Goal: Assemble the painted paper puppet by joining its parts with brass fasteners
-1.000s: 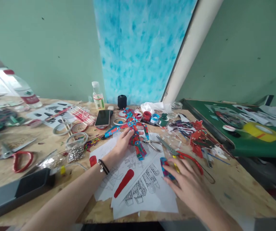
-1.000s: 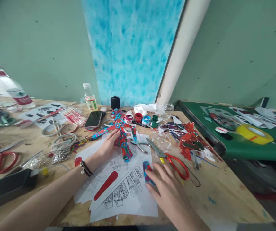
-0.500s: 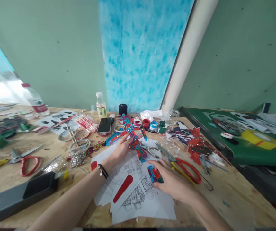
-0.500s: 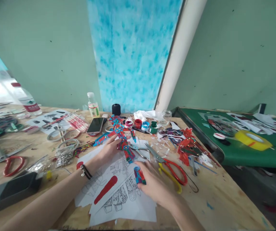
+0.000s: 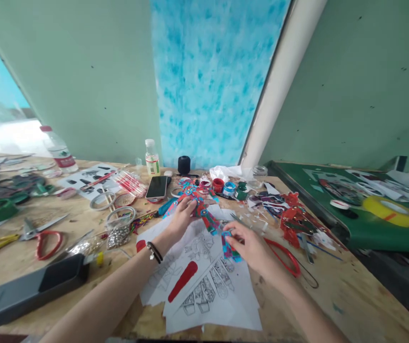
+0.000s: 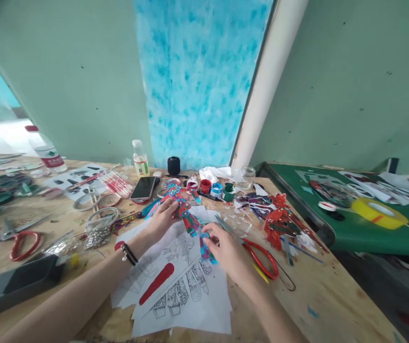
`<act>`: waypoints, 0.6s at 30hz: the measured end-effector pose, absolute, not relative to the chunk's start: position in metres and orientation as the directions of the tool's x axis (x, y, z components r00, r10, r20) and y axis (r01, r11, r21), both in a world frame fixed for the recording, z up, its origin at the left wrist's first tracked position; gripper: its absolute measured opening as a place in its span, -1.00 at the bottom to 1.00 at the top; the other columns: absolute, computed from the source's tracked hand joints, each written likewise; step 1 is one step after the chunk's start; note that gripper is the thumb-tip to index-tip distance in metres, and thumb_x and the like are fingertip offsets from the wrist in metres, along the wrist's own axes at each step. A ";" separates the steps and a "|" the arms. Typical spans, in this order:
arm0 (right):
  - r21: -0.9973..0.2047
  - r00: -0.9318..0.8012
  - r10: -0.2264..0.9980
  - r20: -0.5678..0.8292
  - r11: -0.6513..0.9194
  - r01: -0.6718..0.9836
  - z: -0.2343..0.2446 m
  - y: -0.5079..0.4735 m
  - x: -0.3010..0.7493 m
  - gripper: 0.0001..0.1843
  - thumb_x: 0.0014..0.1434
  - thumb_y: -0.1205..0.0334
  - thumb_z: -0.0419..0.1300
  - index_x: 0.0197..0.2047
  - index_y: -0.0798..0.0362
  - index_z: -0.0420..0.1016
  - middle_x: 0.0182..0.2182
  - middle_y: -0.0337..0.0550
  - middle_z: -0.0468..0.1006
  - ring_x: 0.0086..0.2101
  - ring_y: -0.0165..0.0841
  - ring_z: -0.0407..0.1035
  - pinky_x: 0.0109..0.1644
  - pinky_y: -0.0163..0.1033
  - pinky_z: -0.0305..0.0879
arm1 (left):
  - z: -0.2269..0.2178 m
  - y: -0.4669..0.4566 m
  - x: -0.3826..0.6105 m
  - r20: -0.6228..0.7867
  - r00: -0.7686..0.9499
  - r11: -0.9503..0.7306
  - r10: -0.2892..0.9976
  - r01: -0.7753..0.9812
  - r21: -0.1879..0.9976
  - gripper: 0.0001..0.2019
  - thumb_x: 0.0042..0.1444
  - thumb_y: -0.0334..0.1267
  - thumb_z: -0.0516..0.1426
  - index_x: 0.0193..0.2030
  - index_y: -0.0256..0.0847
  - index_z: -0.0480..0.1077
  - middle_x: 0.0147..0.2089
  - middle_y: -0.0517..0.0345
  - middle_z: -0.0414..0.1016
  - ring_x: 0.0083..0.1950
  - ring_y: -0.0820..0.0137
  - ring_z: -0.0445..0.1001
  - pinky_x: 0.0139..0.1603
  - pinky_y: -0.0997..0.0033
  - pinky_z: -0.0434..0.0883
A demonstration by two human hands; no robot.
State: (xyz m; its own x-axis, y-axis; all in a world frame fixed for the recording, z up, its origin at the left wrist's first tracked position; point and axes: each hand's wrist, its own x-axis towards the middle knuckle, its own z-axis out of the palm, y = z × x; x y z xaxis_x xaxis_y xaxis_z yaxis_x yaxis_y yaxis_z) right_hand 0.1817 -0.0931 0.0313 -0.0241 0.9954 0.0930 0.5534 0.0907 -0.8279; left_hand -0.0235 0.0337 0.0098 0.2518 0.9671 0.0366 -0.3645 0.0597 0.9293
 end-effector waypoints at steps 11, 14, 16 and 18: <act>-0.979 0.244 0.950 0.195 0.174 0.106 0.034 -0.040 0.130 -0.61 0.30 -0.20 0.22 -0.13 -0.10 0.23 -0.30 -0.30 0.55 -0.76 -0.54 0.22 -0.77 -0.38 0.04 | 0.051 0.068 0.005 0.120 -0.003 -0.114 0.993 -0.327 0.938 -0.49 0.03 0.12 0.40 -0.08 -0.20 0.43 -0.28 0.16 0.50 -0.28 0.35 0.54 -0.29 0.36 0.61; -0.987 0.304 0.943 0.132 0.098 0.125 0.017 -0.041 0.129 -0.57 0.26 -0.22 0.27 -0.10 -0.10 0.25 -0.22 -0.27 0.56 -0.72 -0.56 0.25 -0.76 -0.41 0.08 | 0.042 0.072 0.008 0.167 -0.017 -0.166 0.986 -0.254 0.953 -0.54 0.06 0.14 0.38 -0.16 -0.18 0.40 -0.41 0.26 0.38 -0.38 0.41 0.45 -0.38 0.43 0.55; -0.993 0.309 0.947 0.081 0.051 0.106 0.011 -0.042 0.131 -0.55 0.25 -0.23 0.27 -0.10 -0.08 0.27 -0.17 -0.23 0.57 -0.70 -0.54 0.31 -0.75 -0.41 0.10 | 0.032 0.072 0.010 0.185 -0.005 -0.182 0.983 -0.207 0.961 -0.55 0.09 0.16 0.35 -0.22 -0.18 0.38 -0.48 0.31 0.31 -0.46 0.46 0.36 -0.48 0.50 0.46; -0.997 0.293 0.955 0.046 0.025 0.073 0.011 -0.043 0.131 -0.54 0.23 -0.24 0.29 -0.10 -0.07 0.31 -0.16 -0.20 0.59 -0.68 -0.52 0.34 -0.73 -0.40 0.11 | 0.024 0.071 0.012 0.164 0.018 -0.158 0.986 -0.176 0.972 -0.55 0.11 0.17 0.33 -0.27 -0.18 0.35 -0.50 0.32 0.29 -0.52 0.49 0.29 -0.56 0.54 0.36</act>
State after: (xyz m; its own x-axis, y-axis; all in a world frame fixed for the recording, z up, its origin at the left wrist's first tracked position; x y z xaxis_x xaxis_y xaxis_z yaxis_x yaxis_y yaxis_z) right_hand 0.1309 -0.0432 0.0106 0.2932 0.9550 0.0456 0.0726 0.0253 -0.9970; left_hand 0.0115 0.0707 0.0240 0.0176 0.9863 0.1641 -0.1763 -0.1585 0.9715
